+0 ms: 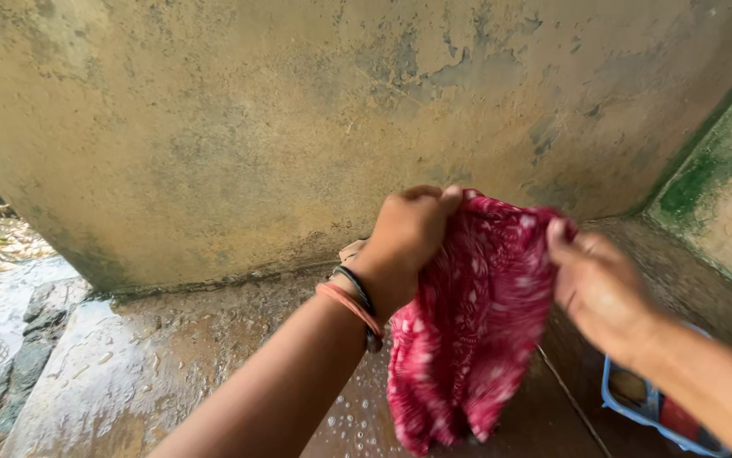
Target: The person washes clothes by applying bar soap to garments, scrubbing them on the floor, and wringing out the fabric by hand.
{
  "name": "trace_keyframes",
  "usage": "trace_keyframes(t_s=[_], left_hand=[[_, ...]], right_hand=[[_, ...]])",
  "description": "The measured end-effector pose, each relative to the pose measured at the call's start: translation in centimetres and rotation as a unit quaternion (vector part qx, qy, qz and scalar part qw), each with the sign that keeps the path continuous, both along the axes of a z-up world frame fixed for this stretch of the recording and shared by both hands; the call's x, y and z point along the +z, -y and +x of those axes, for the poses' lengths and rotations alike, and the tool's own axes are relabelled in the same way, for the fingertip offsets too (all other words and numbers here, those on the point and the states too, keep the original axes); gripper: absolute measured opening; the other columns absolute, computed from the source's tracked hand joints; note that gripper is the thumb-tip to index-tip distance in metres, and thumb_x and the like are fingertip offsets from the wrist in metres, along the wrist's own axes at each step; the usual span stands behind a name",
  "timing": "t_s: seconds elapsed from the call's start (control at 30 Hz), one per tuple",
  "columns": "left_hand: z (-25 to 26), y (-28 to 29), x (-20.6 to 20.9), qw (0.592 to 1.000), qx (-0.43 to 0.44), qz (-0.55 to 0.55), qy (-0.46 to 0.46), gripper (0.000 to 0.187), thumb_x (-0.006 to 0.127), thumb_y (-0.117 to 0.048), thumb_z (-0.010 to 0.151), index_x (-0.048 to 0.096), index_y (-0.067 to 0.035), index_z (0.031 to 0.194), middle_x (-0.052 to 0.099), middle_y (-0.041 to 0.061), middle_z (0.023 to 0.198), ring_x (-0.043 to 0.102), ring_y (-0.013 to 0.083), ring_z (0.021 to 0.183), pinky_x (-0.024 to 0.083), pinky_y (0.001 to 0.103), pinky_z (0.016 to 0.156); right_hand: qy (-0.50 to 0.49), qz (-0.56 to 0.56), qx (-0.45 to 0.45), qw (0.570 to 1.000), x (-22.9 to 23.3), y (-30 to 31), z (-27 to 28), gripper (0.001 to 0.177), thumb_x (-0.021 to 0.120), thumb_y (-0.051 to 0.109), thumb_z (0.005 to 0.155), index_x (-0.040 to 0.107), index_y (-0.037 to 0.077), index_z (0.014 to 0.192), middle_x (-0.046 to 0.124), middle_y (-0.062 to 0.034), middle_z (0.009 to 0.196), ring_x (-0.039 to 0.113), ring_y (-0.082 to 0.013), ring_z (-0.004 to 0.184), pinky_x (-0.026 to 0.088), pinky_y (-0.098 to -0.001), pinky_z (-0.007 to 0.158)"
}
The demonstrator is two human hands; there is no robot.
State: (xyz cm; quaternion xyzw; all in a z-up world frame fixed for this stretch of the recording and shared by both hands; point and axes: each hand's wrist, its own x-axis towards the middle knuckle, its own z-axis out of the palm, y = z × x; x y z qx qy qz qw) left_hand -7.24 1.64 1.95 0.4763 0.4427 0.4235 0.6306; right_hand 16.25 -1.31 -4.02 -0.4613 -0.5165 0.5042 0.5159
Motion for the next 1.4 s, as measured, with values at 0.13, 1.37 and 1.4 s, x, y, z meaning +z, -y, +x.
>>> trace_keyframes(t_s=[0.13,1.37,1.4], left_hand=[[1.3,0.6,-2.3,0.990,-0.004,0.084,-0.111,0.059,0.051,-0.053,0.092,0.068,-0.007,0.124,0.077,0.015,0.115,0.070,0.0344,0.114,0.055,0.047,0.098],[5.1,3.3,-2.0,0.985,0.135,-0.019,-0.102,0.056,0.061,-0.045,0.084,0.070,-0.003,0.119,0.074,0.024,0.120,0.073,0.0377,0.107,0.058,0.046,0.087],[5.5,3.5,-2.5,0.918,0.048,0.186,-0.348,0.056,0.073,-0.033,0.075,0.068,-0.009,0.125,0.072,0.021,0.122,0.070,0.0376,0.111,0.059,0.045,0.087]], right_hand=[[-0.024,0.022,-0.008,0.999,4.7,1.2,-3.1,0.017,0.056,0.019,0.102,0.068,0.007,0.101,0.071,-0.0001,0.093,0.064,-0.0123,0.086,0.052,-0.0304,0.083],[0.052,0.190,-0.157,0.968,2.9,3.6,-10.3,0.045,0.072,0.022,0.099,0.063,-0.001,0.062,0.060,0.0032,0.067,0.048,-0.0044,0.060,0.040,-0.0271,0.051],[0.043,0.170,-0.165,0.971,4.1,2.8,-9.6,0.042,0.072,0.023,0.097,0.062,0.001,0.063,0.061,0.0031,0.065,0.050,-0.0053,0.057,0.041,-0.0271,0.050]])
